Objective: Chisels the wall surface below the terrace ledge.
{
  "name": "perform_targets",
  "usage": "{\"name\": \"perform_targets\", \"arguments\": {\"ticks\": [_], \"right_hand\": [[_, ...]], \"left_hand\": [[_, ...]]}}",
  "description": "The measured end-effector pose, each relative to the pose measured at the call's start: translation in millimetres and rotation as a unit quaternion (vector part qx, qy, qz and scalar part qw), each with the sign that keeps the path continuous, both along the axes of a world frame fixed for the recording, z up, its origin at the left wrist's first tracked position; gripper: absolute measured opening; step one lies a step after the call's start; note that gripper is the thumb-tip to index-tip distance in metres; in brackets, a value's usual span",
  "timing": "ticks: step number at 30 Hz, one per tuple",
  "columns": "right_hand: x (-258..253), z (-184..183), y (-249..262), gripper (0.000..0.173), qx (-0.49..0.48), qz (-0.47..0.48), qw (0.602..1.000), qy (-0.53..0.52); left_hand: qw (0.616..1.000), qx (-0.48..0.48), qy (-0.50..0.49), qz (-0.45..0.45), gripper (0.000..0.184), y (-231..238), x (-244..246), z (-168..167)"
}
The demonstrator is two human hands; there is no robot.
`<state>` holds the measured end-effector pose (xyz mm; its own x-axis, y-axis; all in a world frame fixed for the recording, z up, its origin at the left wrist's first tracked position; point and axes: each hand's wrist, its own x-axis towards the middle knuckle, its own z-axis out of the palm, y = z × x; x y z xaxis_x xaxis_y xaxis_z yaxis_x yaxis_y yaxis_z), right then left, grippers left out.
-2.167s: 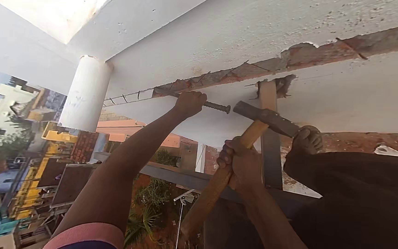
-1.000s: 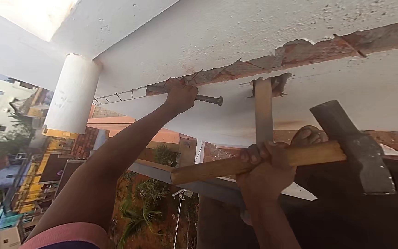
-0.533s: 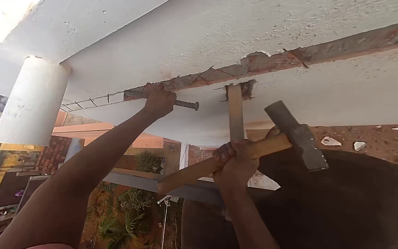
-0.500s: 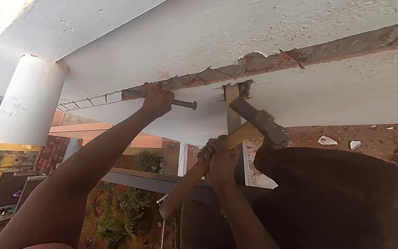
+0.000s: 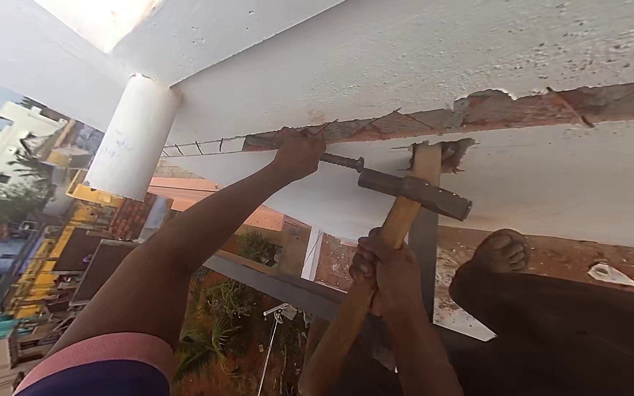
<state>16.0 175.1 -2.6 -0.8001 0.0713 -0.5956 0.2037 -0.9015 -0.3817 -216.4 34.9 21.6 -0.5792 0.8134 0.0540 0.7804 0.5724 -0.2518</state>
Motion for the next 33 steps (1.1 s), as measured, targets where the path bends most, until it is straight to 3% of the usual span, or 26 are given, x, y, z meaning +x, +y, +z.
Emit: {"name": "perform_targets", "arguments": {"ticks": [5, 7, 9, 11, 13, 15, 18, 20, 21, 23, 25, 28, 31, 33], "right_hand": [[24.0, -0.7, 16.5, 0.023, 0.076, -0.273, 0.956, 0.075], [16.0, -0.1, 16.6, 0.028, 0.083, -0.321, 0.942, 0.054], [4.8, -6.1, 2.6, 0.027, 0.070, -0.231, 0.970, 0.041], [-0.1, -8.8, 1.9, 0.023, 0.044, -0.028, 0.998, 0.025], [4.7, -2.1, 10.1, 0.018, 0.022, 0.027, 0.999, 0.029], [18.9, 2.7, 8.2, 0.017, 0.027, -0.075, 0.995, 0.055], [21.0, -0.7, 18.0, 0.023, 0.078, -0.266, 0.958, 0.075], [10.4, -2.0, 14.3, 0.027, 0.082, -0.307, 0.947, 0.043], [3.6, -3.0, 6.0, 0.028, 0.076, -0.271, 0.959, 0.029], [-4.4, -8.1, -6.7, 0.026, 0.062, -0.076, 0.995, 0.018], [-2.0, -6.5, 2.3, 0.020, 0.038, 0.041, 0.998, 0.031], [16.0, -0.9, 8.2, 0.019, 0.024, -0.086, 0.994, 0.070], [16.4, -6.9, 19.4, 0.023, 0.102, -0.246, 0.959, 0.093], [10.5, -7.7, 20.2, 0.026, 0.108, -0.293, 0.947, 0.076]], "left_hand": [[1.000, -0.007, -0.004, -0.001, 0.009, -2.3, 1.7, -1.6], [1.000, -0.013, -0.009, 0.005, 0.009, 0.4, 1.8, -0.7], [0.999, -0.022, -0.031, 0.028, 0.011, 2.4, 3.2, 3.2], [0.998, -0.032, -0.042, 0.036, 0.011, 1.9, 6.3, 3.1], [0.999, -0.034, -0.031, 0.018, 0.009, -0.2, 3.7, 1.5], [0.999, -0.025, -0.021, 0.008, 0.008, -2.4, 4.6, 1.1], [1.000, 0.003, 0.004, -0.004, 0.007, -1.3, 2.6, -0.1], [1.000, 0.007, 0.009, -0.005, 0.007, -0.3, 0.7, -0.7], [1.000, 0.001, 0.006, 0.001, 0.008, 0.4, 0.5, 0.5], [1.000, -0.013, -0.004, 0.014, 0.008, -1.2, 2.7, 0.2], [0.999, -0.037, -0.022, 0.029, 0.009, -4.4, 6.9, 1.2], [0.999, -0.035, -0.023, 0.029, 0.010, -2.1, 2.0, 2.0], [1.000, 0.005, 0.010, 0.009, 0.009, -1.1, -4.2, -0.7], [1.000, 0.002, 0.013, 0.013, 0.009, -0.5, -3.4, -0.3]]}}
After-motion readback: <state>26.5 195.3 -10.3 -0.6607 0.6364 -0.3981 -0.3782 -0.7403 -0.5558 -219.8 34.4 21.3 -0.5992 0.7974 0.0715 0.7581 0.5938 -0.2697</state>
